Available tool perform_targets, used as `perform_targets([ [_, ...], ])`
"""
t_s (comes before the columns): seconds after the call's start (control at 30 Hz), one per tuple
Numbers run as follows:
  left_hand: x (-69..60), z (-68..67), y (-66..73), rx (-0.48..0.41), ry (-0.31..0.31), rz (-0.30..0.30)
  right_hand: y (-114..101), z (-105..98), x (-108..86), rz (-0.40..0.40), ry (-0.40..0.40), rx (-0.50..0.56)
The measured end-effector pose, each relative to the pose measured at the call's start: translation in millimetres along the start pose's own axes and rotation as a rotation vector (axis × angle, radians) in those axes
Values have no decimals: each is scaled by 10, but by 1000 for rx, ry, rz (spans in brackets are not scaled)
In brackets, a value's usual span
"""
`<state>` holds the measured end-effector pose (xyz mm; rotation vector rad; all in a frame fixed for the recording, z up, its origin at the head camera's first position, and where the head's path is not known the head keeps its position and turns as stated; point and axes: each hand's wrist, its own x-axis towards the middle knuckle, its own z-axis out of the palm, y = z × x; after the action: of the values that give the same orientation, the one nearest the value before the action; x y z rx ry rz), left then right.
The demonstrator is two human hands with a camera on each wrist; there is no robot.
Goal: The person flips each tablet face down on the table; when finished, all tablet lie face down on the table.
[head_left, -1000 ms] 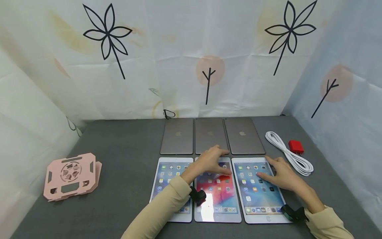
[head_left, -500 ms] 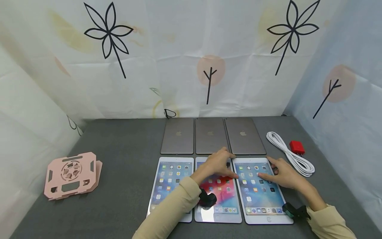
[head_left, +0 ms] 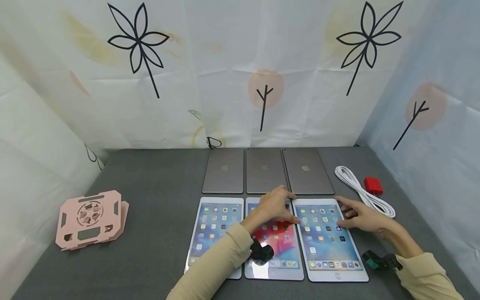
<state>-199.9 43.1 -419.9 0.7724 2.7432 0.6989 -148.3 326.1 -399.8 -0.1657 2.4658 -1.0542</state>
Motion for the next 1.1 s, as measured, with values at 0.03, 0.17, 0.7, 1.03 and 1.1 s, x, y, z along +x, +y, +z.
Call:
perform_targets([
  [0.03, -3, 2, 4, 1, 2, -5, 2, -12, 4, 9, -13, 26],
  [0.17, -1, 16, 11, 3, 7, -16, 14, -65, 12, 38, -64, 117],
  [0.7, 1, 23, 2, 8, 10, -5, 106, -210, -12, -82, -216, 286],
  [1.03, -4, 34, -3, 13, 18, 7, -84, -297, -124, -154, -137, 224],
  [1.1, -12, 39, -5, 13, 20, 7, -157, -291, -143, -150, -119, 223],
])
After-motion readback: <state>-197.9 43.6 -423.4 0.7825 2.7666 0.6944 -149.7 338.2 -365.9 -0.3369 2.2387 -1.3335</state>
